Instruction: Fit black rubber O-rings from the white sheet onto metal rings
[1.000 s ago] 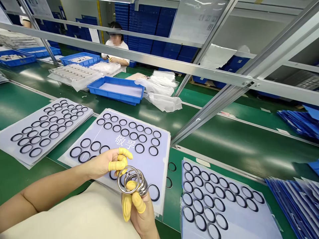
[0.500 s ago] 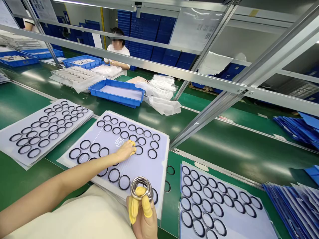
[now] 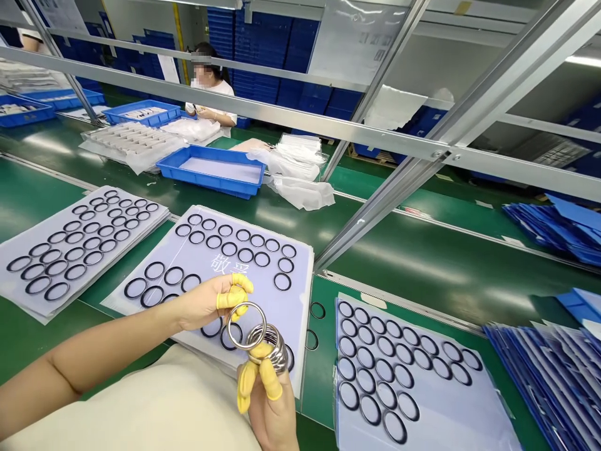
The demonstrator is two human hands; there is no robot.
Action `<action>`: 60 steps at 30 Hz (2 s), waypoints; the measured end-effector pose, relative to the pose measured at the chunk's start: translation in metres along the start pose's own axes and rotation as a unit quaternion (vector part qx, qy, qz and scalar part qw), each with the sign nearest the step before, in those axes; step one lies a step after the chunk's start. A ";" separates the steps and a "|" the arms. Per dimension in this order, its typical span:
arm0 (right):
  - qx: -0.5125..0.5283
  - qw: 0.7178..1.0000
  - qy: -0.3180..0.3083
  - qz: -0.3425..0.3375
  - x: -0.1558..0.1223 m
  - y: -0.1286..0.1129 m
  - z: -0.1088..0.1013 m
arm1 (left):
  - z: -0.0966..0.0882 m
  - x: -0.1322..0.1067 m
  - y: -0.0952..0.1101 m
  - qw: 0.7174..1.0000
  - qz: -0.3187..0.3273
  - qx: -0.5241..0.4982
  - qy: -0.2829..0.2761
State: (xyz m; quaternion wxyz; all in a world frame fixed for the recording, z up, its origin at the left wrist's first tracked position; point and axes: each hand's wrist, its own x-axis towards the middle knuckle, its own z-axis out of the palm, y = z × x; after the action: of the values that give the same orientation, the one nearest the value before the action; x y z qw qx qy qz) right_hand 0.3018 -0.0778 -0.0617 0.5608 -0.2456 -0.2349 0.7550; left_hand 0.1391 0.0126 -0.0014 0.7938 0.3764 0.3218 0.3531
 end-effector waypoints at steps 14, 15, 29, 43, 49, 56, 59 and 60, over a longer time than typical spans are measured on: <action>-0.024 0.999 -0.020 0.024 -0.010 0.000 0.007 | 0.014 -0.004 -0.003 0.992 0.013 0.121 -0.020; -0.019 0.999 -0.018 0.019 -0.010 0.000 0.006 | 0.010 0.003 -0.007 0.981 0.033 0.190 -0.009; 0.024 0.996 0.073 -0.039 -0.035 -0.008 -0.017 | -0.028 0.149 -0.070 0.797 0.105 0.591 0.065; -0.026 0.994 0.070 -0.079 -0.026 -0.018 -0.022 | 0.036 0.025 -0.016 0.997 -0.022 0.056 -0.043; -0.021 0.998 0.007 -0.058 -0.020 -0.015 -0.009 | 0.034 0.006 -0.004 0.997 -0.052 -0.042 -0.037; -0.013 0.997 0.034 -0.068 -0.011 -0.012 -0.003 | 0.024 0.000 -0.002 0.997 -0.048 -0.063 -0.021; -0.032 0.998 0.028 -0.052 -0.013 -0.012 0.000 | 0.025 0.001 -0.007 0.997 -0.047 -0.044 -0.030; -0.040 0.998 0.020 -0.036 -0.015 -0.012 0.002 | 0.025 0.001 -0.010 0.998 -0.041 -0.022 -0.030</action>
State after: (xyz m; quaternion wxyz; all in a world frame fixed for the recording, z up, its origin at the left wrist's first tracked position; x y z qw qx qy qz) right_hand 0.3133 -0.0894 -0.0512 0.5814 -0.2745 -0.2626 0.7194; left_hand 0.1625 -0.0003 0.0032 0.8249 0.3557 0.3053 0.3160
